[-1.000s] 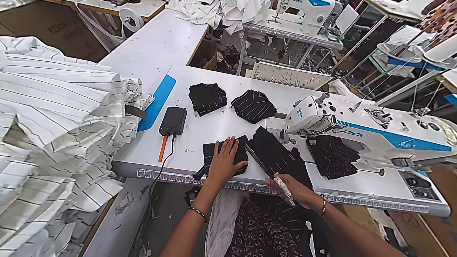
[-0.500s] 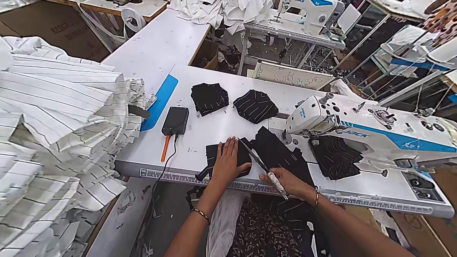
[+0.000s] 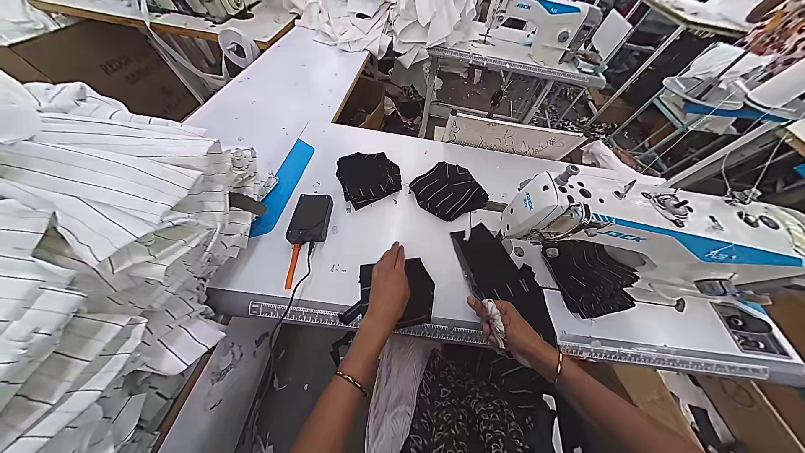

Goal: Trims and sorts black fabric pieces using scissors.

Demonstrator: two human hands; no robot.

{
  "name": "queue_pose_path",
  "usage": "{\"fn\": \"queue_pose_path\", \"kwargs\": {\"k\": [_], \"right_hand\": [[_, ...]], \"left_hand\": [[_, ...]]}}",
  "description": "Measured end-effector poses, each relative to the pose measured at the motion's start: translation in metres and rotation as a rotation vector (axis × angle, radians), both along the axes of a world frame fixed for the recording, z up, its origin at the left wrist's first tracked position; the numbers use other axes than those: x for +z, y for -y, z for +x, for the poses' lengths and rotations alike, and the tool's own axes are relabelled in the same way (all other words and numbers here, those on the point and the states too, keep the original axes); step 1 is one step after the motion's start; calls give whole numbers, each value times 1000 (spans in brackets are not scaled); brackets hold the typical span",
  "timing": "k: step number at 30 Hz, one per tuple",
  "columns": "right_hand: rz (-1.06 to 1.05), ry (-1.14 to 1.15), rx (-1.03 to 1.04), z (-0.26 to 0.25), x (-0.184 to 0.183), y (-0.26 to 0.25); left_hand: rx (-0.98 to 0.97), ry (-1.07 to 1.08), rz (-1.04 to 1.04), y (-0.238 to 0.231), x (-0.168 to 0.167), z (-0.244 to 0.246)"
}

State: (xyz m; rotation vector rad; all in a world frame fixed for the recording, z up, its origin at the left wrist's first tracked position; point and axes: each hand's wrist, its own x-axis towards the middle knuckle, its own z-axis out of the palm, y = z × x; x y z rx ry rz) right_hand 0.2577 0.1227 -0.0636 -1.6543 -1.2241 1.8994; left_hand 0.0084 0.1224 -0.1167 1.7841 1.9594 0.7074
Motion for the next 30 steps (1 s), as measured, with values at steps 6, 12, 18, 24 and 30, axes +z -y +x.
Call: {"fn": "queue_pose_path", "kwargs": {"k": [6,12,18,24,30], "right_hand": [[126,-118,-209,15,-9,42],[-14,-211,-10,10,-12,93],[-111,-202,46,12,-30,115],[-56,-228,42,7,-22,111],[-125,-332,-7,6,-36,114]], "left_hand": [[55,-35,-437,-4,44,-34],[186,60,-375,7,40,-24],[81,58,-345,33,32,-21],[268,265,-173,24,24,-3],[442,628,-59,24,12,-3]]}}
